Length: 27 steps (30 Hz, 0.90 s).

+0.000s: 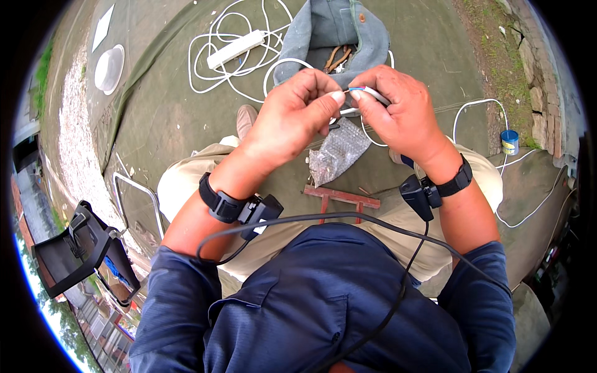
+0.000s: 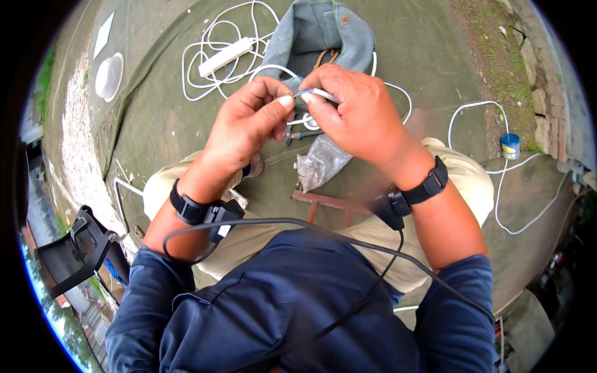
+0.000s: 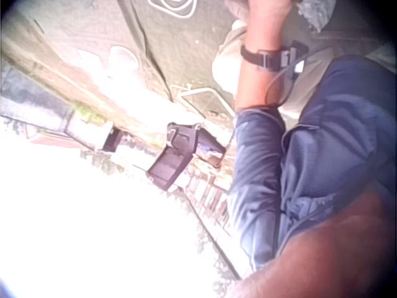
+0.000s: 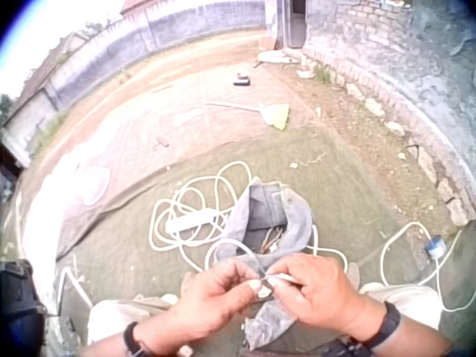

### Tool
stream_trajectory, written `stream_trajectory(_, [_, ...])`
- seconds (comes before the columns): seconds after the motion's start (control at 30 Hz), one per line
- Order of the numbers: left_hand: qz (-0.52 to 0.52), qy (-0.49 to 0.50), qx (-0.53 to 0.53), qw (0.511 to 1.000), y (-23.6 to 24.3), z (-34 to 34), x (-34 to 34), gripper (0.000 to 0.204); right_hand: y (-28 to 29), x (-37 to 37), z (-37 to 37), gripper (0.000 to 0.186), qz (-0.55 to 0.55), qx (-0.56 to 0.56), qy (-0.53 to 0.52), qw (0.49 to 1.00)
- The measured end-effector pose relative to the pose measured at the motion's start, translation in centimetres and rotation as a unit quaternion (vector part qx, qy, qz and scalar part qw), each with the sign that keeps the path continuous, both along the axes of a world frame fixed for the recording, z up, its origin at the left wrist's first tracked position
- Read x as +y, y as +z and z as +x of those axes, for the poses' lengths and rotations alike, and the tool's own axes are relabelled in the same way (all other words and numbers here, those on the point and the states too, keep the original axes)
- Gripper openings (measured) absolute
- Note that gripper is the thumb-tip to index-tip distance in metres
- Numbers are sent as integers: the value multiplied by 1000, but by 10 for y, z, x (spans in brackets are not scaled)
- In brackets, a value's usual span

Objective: The person strips the insulation from a white cable, twists the exposed wires, and uses pliers to crimp a connector onto the wire ends. They then wrap the connection with electrical tape.

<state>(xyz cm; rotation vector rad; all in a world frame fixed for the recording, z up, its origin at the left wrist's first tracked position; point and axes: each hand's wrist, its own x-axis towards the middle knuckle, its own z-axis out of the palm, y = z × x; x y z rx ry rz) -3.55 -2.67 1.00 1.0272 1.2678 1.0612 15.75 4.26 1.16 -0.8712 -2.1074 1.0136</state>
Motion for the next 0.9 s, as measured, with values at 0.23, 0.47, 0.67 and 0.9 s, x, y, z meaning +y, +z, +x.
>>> stream_trajectory(0.23, [334, -28, 371, 866, -8, -8, 7, 24, 1, 1, 1, 10, -101, 7, 11, 995])
stream_trajectory(0.47, [-216, -38, -287, 933, -2, -10, 4, 6, -5, 0, 1, 9, 95, -37, 33, 994])
stream_trajectory(0.67, [56, -37, 98, 993, -1, -7, 3, 18, 2, 2, 1, 9, -36, -9, 17, 999])
stream_trajectory(0.9, [268, -59, 308, 911, -5, -10, 4, 15, -1, 2, 1, 9, -21, -16, 37, 999])
